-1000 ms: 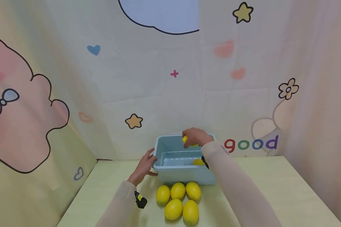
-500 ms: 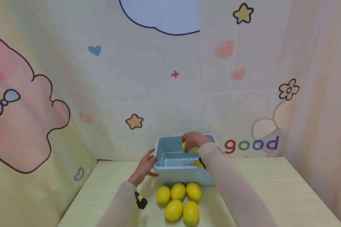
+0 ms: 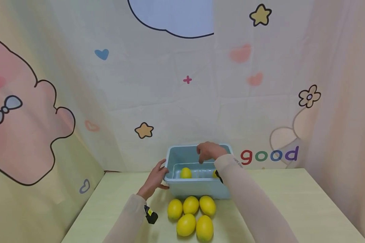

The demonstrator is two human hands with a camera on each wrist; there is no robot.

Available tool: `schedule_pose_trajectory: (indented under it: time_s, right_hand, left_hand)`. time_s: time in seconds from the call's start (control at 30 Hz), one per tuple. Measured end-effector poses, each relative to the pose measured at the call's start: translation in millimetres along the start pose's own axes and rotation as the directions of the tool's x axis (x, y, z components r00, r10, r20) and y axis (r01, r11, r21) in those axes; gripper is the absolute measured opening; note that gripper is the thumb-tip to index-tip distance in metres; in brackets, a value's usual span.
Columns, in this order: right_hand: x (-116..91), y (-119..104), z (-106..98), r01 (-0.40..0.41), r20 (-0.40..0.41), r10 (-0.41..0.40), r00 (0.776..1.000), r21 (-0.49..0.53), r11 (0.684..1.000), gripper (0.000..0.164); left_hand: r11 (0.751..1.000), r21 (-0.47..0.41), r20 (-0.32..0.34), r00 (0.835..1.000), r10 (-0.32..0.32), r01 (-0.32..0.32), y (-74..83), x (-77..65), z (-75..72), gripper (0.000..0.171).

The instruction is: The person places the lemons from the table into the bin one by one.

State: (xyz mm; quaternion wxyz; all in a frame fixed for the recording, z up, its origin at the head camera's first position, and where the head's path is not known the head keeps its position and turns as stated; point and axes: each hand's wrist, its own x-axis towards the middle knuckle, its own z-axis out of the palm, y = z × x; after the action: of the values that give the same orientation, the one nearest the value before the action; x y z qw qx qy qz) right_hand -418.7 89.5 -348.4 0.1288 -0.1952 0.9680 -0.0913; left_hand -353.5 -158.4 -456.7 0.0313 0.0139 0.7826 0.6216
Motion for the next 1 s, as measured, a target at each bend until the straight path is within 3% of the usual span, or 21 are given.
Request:
schedule_pose_trajectory:
  time_s: [0.37, 0.63, 1.0]
  right_hand:
    - [-11, -2, -10, 0.035, -0.064, -0.039, 0.997, -0.071, 0.997, 0.047]
    - [-24, -1, -16, 0.052, -0.101, -0.057, 0.993, -0.046, 0.998, 0.048]
    - [-45, -7, -10, 0.130, -0.225, -0.141, 0.964, -0.064, 0.989, 0.049]
  left_hand:
    - [1.000, 0.005, -0.001, 1.000, 0.001, -0.001, 0.2, -1.7, -0.1, 0.065]
    - [1.000, 0.006, 0.002, 1.000, 0.004, -0.004, 0.9, -1.4, 0.1, 0.064]
    - [1.000, -0.002, 0.010, 1.000, 0.007, -0.007, -1.1, -0.1, 0.7, 0.064]
